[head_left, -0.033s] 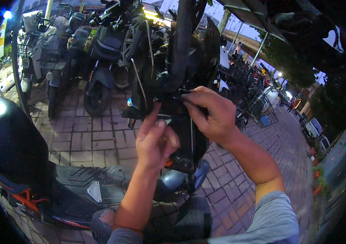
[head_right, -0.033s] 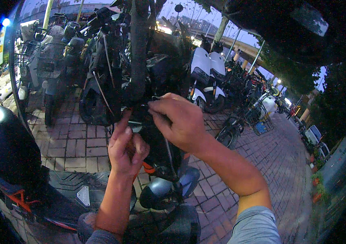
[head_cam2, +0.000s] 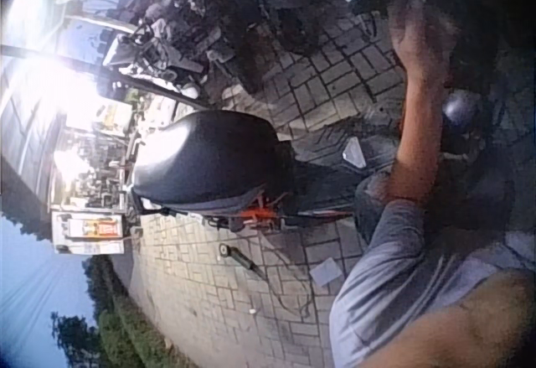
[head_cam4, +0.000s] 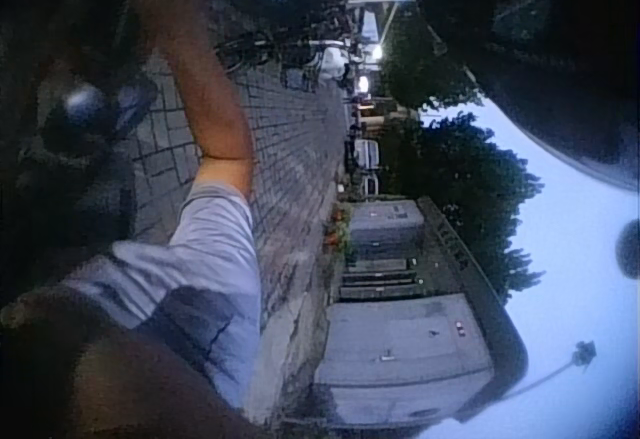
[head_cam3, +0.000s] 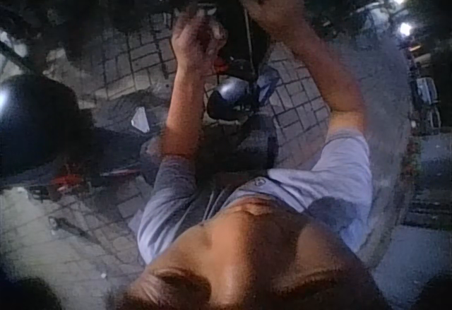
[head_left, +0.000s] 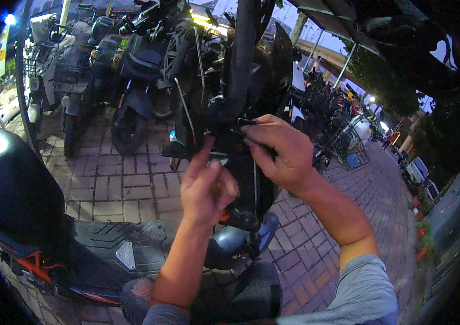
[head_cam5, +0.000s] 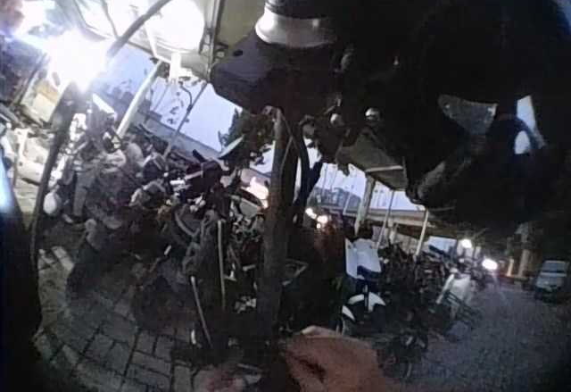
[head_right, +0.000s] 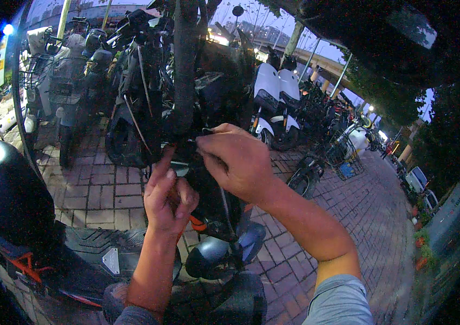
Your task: The person works on the handlebar area of a motorcycle, using a small tool to tighten or adjust components near the left grip. The person repeatedly repositions hands and the tool while manipulating the handlebar assembly.
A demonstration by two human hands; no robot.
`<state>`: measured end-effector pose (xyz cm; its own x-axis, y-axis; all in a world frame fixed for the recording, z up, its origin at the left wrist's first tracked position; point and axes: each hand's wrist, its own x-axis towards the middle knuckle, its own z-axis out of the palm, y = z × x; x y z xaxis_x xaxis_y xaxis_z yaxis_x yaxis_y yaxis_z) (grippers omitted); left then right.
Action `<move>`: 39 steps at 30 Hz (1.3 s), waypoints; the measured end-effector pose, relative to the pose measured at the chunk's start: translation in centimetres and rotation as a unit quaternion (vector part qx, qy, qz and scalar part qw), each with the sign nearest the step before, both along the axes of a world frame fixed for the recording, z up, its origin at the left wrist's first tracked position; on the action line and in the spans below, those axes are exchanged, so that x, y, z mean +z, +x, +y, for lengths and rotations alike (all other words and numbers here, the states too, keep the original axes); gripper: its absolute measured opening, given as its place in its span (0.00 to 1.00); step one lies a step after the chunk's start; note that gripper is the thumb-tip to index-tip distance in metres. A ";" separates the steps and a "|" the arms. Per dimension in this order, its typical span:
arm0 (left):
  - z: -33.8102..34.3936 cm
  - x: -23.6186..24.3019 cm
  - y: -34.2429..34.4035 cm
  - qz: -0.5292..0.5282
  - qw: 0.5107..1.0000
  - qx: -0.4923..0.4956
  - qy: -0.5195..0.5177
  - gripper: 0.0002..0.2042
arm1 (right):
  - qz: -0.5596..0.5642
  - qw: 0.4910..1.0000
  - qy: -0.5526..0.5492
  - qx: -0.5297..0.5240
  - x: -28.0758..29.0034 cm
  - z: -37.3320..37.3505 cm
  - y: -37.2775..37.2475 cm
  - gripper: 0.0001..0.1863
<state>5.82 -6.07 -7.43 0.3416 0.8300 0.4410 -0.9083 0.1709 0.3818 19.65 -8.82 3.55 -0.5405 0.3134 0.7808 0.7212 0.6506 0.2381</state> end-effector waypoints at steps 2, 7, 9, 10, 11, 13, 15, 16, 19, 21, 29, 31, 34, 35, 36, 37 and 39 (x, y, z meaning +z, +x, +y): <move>0.1 -0.1 0.1 0.004 1.000 -0.008 0.000 0.22 | -0.058 0.998 0.027 0.029 0.1 0.3 0.4 0.14; 0.1 -0.1 0.2 -0.010 1.000 -0.012 0.011 0.22 | -0.143 0.986 0.055 0.063 0.3 0.6 1.1 0.16; 0.0 -0.1 0.1 -0.014 1.000 -0.016 0.015 0.23 | -0.167 0.983 0.050 0.064 0.9 0.6 1.2 0.16; 0.0 0.0 0.1 -0.012 1.000 -0.017 0.010 0.23 | -0.179 0.981 0.047 0.063 1.2 0.5 1.2 0.16; -0.1 0.1 0.1 -0.011 1.000 -0.017 0.004 0.23 | -0.177 0.982 0.037 0.055 1.4 0.5 1.2 0.16; -0.1 0.1 0.1 -0.023 0.999 -0.027 0.003 0.24 | -0.175 0.984 0.015 0.040 1.5 0.5 1.1 0.15; 0.1 -0.2 0.1 -0.049 0.998 -0.046 0.012 0.26 | -0.169 0.985 0.022 0.037 1.1 0.6 1.2 0.16; 0.0 -0.1 0.1 -0.032 0.999 -0.034 0.003 0.25 | -0.166 0.985 0.026 0.036 0.9 0.7 1.2 0.16; -0.2 0.2 0.2 0.000 1.000 -0.013 -0.011 0.23 | -0.175 0.980 0.066 0.063 0.7 0.8 1.3 0.17; -0.2 0.1 0.2 -0.004 1.000 -0.017 -0.006 0.23 | -0.181 0.980 0.054 0.069 0.8 0.7 1.4 0.17; 0.2 -0.5 0.2 -0.031 0.999 -0.037 0.010 0.25 | -0.147 0.989 -0.008 0.031 1.1 0.6 1.4 0.17; 0.4 -0.7 0.1 -0.040 0.998 -0.047 0.021 0.26 | -0.188 0.982 -0.004 0.006 1.2 0.5 1.4 0.17; 0.1 -0.3 0.1 -0.022 0.999 -0.034 0.016 0.25 | -0.215 0.973 0.021 0.081 1.5 1.1 2.0 0.15; -0.2 0.0 0.2 -0.014 1.000 -0.025 0.011 0.24 | -0.217 0.972 0.028 0.081 1.6 1.1 2.0 0.15; -0.3 0.1 0.3 -0.006 1.000 -0.016 0.006 0.23 | -0.220 0.972 0.034 0.080 1.7 1.0 2.1 0.14; -0.3 0.1 0.2 -0.006 1.000 -0.015 0.009 0.23 | -0.222 0.971 0.041 0.084 1.7 1.0 2.0 0.14; -0.1 -0.1 0.2 -0.007 1.000 -0.013 0.016 0.23 | -0.205 0.979 -0.016 -0.005 1.9 0.5 1.6 0.14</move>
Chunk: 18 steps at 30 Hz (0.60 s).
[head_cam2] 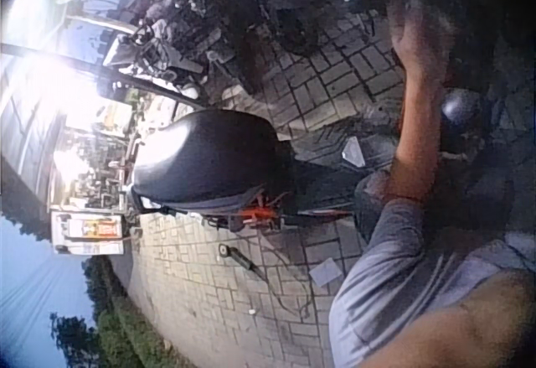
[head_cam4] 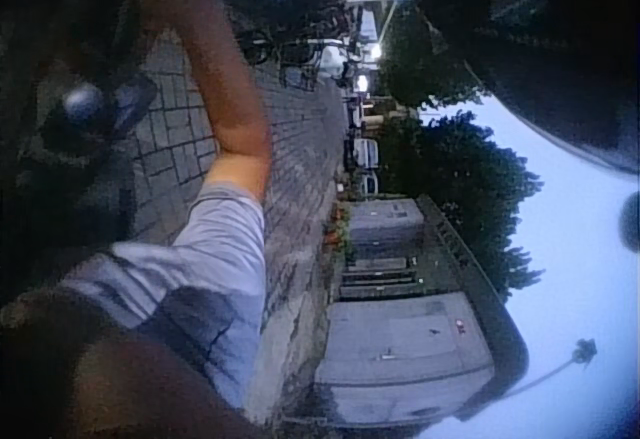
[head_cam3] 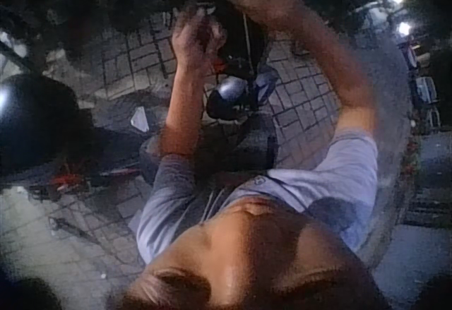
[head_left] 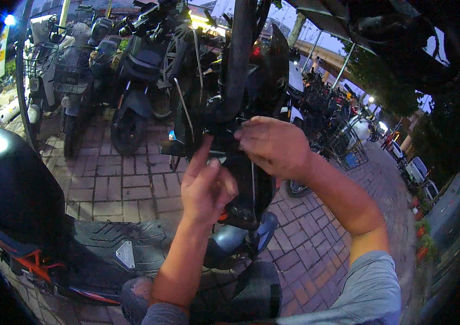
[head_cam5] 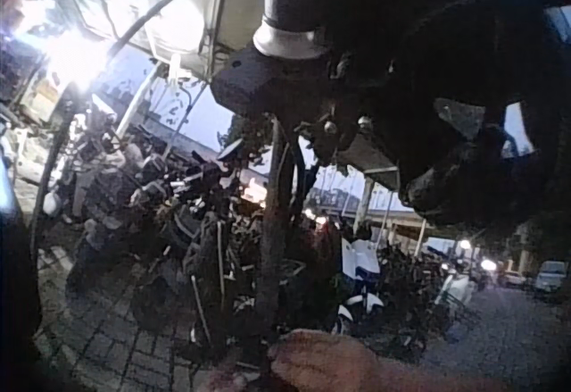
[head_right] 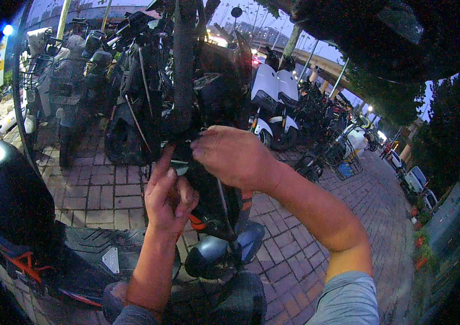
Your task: The person works on the handlebar area of a motorcycle, using a small tool to tighten or adjust components near the left grip. The person repeatedly repositions hands and the tool while manipulating the handlebar assembly.
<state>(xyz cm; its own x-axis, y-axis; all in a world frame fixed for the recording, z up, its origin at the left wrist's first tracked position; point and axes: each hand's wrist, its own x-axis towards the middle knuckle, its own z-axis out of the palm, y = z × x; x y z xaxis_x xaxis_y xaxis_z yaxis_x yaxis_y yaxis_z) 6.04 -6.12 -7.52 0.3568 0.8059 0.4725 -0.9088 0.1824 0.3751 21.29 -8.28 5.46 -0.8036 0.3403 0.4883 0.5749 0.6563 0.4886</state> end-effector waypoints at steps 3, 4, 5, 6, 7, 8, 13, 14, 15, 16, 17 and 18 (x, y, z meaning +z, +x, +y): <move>0.0 -0.1 -0.1 -0.011 1.000 -0.010 0.001 0.23 | 0.131 0.989 -0.073 -0.013 -0.4 0.1 0.2 0.13; 0.0 0.0 -0.1 -0.004 1.000 -0.008 -0.003 0.23 | 0.192 0.976 -0.101 0.003 -0.5 0.1 0.2 0.13; 0.0 0.1 -0.1 0.002 1.000 -0.007 -0.008 0.23 | 0.209 0.970 -0.125 -0.020 -0.4 0.0 0.1 0.13; 0.0 0.1 -0.1 0.009 1.000 -0.004 -0.012 0.23 | 0.226 0.962 -0.150 -0.042 0.0 -0.2 -0.2 0.13; -0.1 0.2 -0.1 0.006 1.000 -0.004 -0.013 0.23 | 0.244 0.952 -0.173 -0.064 0.1 -0.3 -0.3 0.12; -0.1 0.2 -0.1 0.004 1.000 -0.004 -0.014 0.23 | 0.207 0.966 -0.148 -0.052 0.2 -0.3 -0.2 0.13; 0.0 0.1 0.0 0.000 1.000 -0.007 -0.016 0.23 | 0.059 0.996 -0.037 0.062 0.0 0.6 0.6 0.14; 0.0 0.1 0.0 -0.001 1.000 -0.006 -0.015 0.23 | 0.021 0.998 -0.030 0.042 0.2 0.6 0.6 0.15; 0.0 0.1 0.0 -0.001 1.000 -0.006 -0.014 0.23 | -0.016 0.999 -0.022 0.023 0.5 0.3 0.5 0.15; 0.0 0.1 0.0 0.002 1.000 -0.003 -0.014 0.23 | -0.054 0.998 -0.015 0.005 0.6 0.3 0.4 0.15; 0.1 0.0 0.1 0.004 1.000 -0.001 -0.015 0.24 | -0.037 0.999 -0.012 0.030 0.5 0.4 0.5 0.15; 0.1 0.0 0.1 0.007 1.000 0.000 -0.015 0.24 | -0.020 0.998 -0.008 0.056 0.4 0.6 0.5 0.14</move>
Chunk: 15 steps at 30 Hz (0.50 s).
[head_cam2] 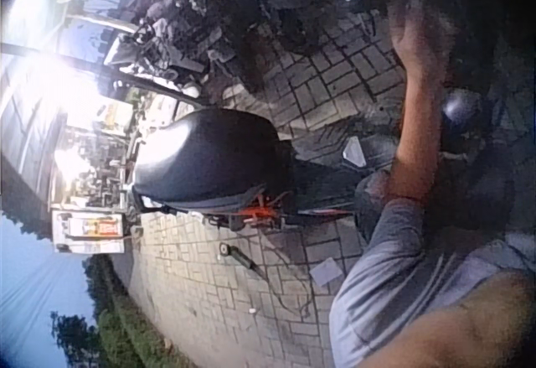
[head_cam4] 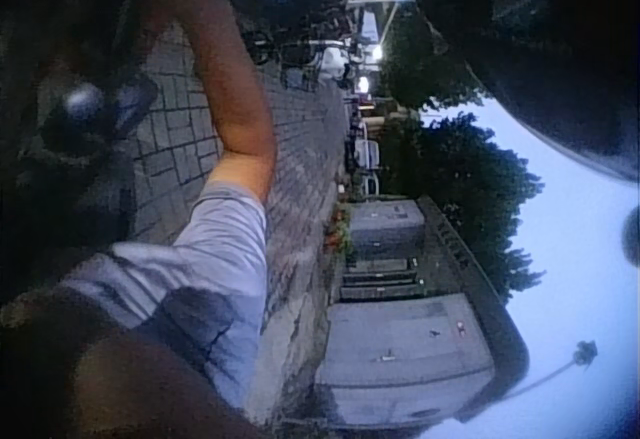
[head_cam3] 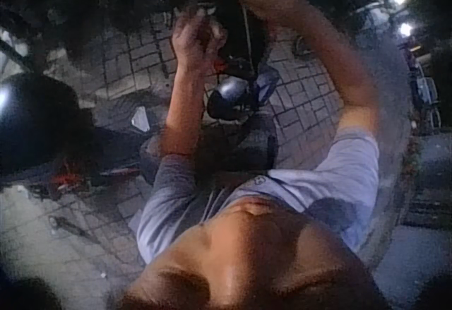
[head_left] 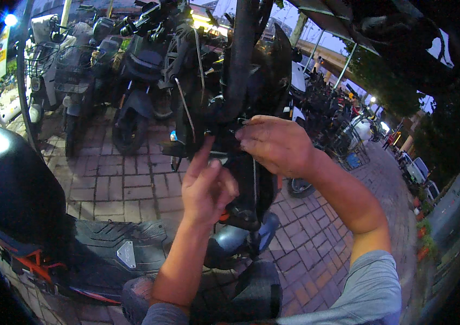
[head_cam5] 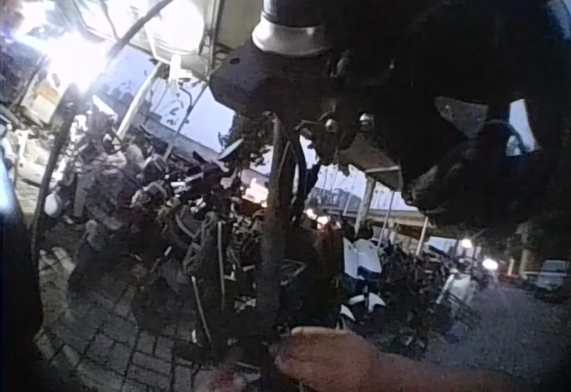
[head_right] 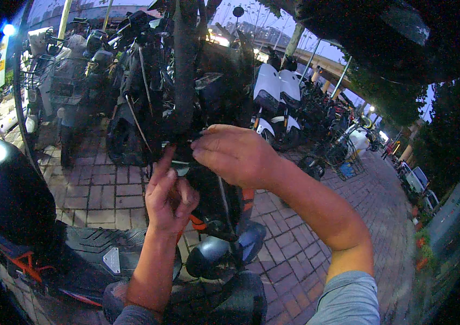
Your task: The person works on the handlebar area of a motorcycle, using a small tool to tighten or adjust components near the left grip. The person repeatedly repositions hands and the tool while manipulating the handlebar assembly.
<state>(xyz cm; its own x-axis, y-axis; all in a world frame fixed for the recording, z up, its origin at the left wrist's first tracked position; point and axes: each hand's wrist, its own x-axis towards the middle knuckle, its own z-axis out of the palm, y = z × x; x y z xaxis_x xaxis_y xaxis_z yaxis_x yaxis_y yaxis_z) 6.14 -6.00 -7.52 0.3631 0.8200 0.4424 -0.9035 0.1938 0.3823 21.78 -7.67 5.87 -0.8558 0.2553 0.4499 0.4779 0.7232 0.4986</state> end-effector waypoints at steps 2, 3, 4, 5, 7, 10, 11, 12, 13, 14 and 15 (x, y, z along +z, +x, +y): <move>0.0 0.1 -0.1 0.005 1.000 0.004 -0.001 0.24 | 0.030 0.999 -0.011 0.000 -0.1 0.1 -0.2 0.13; 0.0 0.1 -0.1 0.007 1.000 0.006 -0.002 0.24 | 0.043 0.998 -0.024 -0.025 0.0 0.0 -0.4 0.13; 0.0 0.0 -0.1 0.003 1.000 0.004 0.000 0.24 | 0.056 0.996 -0.037 -0.052 0.0 -0.2 -0.6 0.12; 0.0 0.0 0.0 -0.001 1.000 0.003 0.002 0.24 | 0.089 0.993 -0.052 -0.050 -0.1 -0.2 -0.5 0.13; 0.0 -0.1 0.0 -0.008 1.000 0.000 0.007 0.24 | 0.154 0.984 -0.083 -0.045 -0.2 -0.1 -0.2 0.13; 0.1 0.0 -0.1 -0.008 1.000 -0.001 0.013 0.24 | 0.206 0.969 -0.127 -0.056 -0.4 0.2 -0.2 0.14; 0.1 -0.1 -0.2 -0.003 1.000 0.002 0.014 0.24 | 0.195 0.972 -0.117 -0.051 -0.4 0.2 -0.1 0.14; 0.2 -0.1 -0.2 0.002 1.000 0.004 0.015 0.24 | 0.185 0.976 -0.106 -0.045 -0.3 0.3 -0.1 0.15; 0.2 -0.1 -0.2 0.005 1.000 0.002 0.014 0.24 | 0.173 0.979 -0.095 -0.042 -0.2 0.2 0.1 0.15; 0.2 -0.1 -0.2 0.007 1.000 0.000 0.013 0.24 | 0.135 0.987 -0.080 -0.043 -0.1 0.0 0.1 0.15; 0.2 0.0 -0.2 0.009 1.000 -0.002 0.012 0.24 | 0.096 0.992 -0.066 -0.044 0.1 -0.2 0.1 0.15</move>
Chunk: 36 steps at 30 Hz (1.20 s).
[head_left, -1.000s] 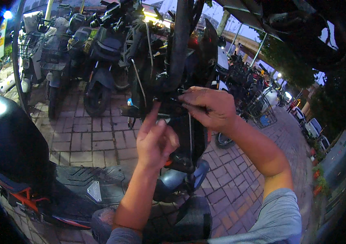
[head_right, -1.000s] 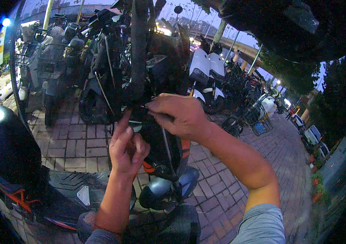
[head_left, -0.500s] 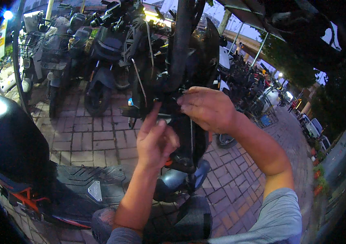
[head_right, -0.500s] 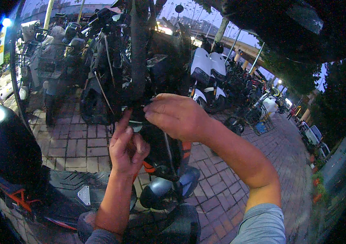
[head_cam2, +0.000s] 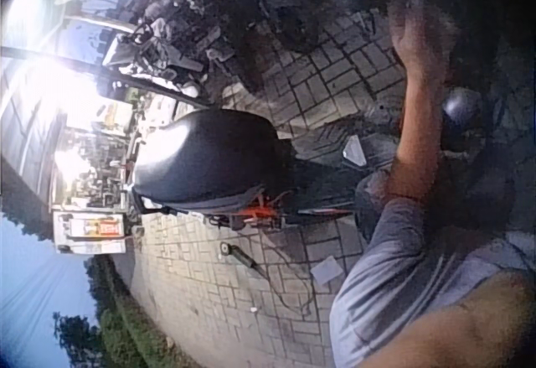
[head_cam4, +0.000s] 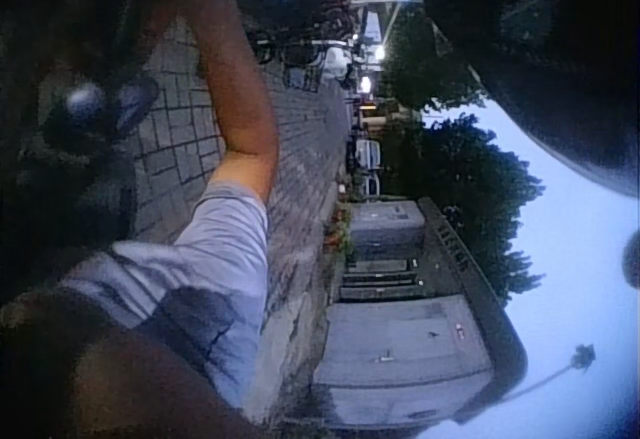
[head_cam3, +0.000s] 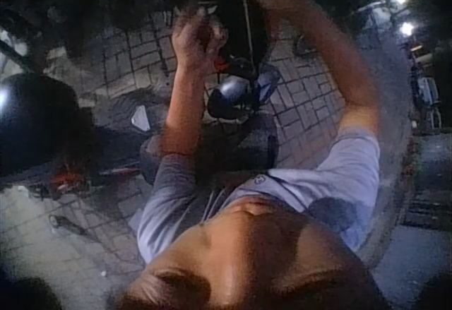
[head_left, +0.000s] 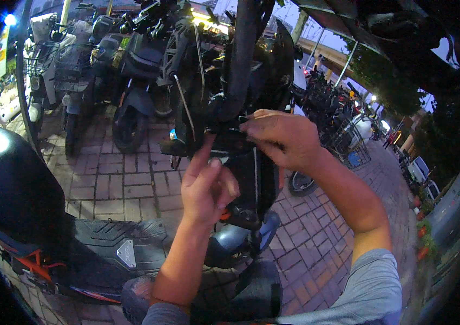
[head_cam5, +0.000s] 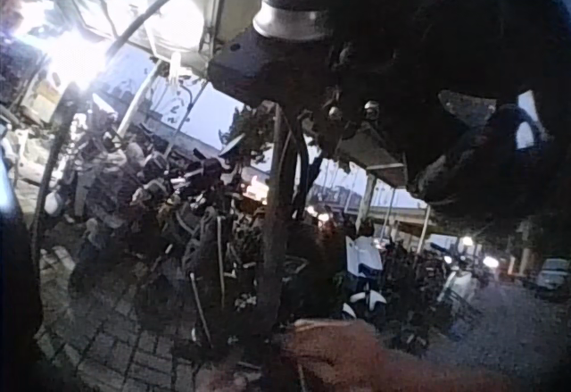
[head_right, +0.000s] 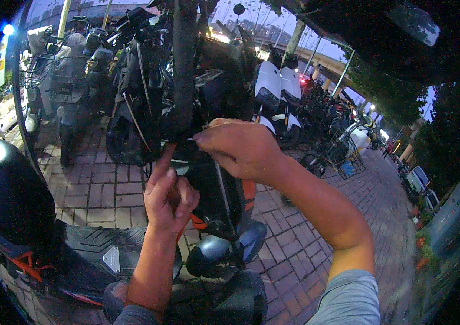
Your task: The person works on the handlebar area of a motorcycle, using a small tool to tighten or adjust components near the left grip. The person repeatedly repositions hands and the tool while manipulating the handlebar assembly.
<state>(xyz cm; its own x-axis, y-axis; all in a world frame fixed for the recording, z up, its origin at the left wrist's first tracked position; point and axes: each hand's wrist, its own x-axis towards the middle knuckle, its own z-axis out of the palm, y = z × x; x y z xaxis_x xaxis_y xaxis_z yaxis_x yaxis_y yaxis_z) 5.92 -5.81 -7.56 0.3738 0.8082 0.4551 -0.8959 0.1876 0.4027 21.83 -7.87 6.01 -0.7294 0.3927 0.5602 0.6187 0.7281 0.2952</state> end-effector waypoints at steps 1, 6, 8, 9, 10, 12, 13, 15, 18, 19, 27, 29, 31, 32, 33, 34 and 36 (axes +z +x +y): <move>0.0 0.0 0.0 0.001 1.000 0.002 -0.003 0.24 | -0.039 0.999 0.013 0.003 0.1 -0.1 0.0 0.16; -0.1 -0.1 0.1 -0.001 1.000 0.002 0.000 0.23 | -0.086 0.991 0.075 0.067 -0.6 0.3 0.2 0.18; -0.1 -0.1 -0.1 0.004 1.000 0.003 0.001 0.23 | -0.093 0.991 0.080 0.052 -0.6 0.3 0.0 0.17; -0.1 -0.1 -0.1 0.007 1.000 0.003 0.002 0.23 | -0.101 0.992 0.071 0.022 -0.4 0.0 -0.2 0.17; -0.1 -0.1 -0.1 0.000 1.000 0.000 -0.004 0.23 | -0.108 0.992 0.062 -0.006 -0.3 -0.1 -0.3 0.16; -0.1 0.0 -0.1 -0.016 1.000 -0.006 -0.015 0.23 | 0.010 0.999 0.024 -0.039 -0.5 -0.2 -0.5 0.14; -0.1 -0.1 0.0 -0.018 1.000 -0.007 -0.008 0.23 | 0.070 0.996 0.005 -0.058 -0.7 -0.2 -0.6 0.13; -0.1 -0.1 0.1 -0.021 1.000 -0.009 0.005 0.23 | 0.162 0.982 -0.036 -0.085 -0.4 -0.3 -1.4 0.11; -0.1 -0.1 0.1 -0.030 0.999 -0.008 0.010 0.23 | 0.238 0.961 -0.058 -0.131 0.4 -0.2 -2.9 0.09; -0.1 -0.1 0.1 -0.029 1.000 -0.009 0.009 0.23 | 0.253 0.954 -0.060 -0.150 0.6 -0.2 -3.4 0.09; -0.3 0.1 -0.1 -0.034 0.999 -0.019 -0.009 0.23 | 0.119 0.961 0.005 -0.252 2.4 0.1 -5.7 0.08; -0.1 -0.2 0.1 -0.042 0.999 -0.023 0.006 0.23 | 0.128 0.953 -0.026 -0.272 2.9 -0.1 -5.9 0.08; 0.0 -0.3 0.1 -0.043 0.999 -0.021 0.010 0.23 | 0.138 0.949 -0.045 -0.279 3.3 -0.2 -5.8 0.08; -0.1 -0.2 0.1 -0.040 0.999 -0.017 0.005 0.23 | 0.138 0.948 -0.049 -0.284 3.3 -0.2 -5.9 0.08; -0.1 -0.1 0.0 -0.037 0.999 -0.014 0.000 0.23 | 0.137 0.946 -0.054 -0.288 3.4 -0.4 -6.2 0.08; -0.2 -0.1 0.0 -0.034 0.999 -0.015 -0.004 0.23 | 0.138 0.943 -0.059 -0.296 3.4 -0.6 -6.3 0.08; -0.3 0.1 0.0 -0.027 0.999 -0.019 -0.012 0.23 | 0.120 0.949 -0.039 -0.289 3.4 -0.4 -6.0 0.09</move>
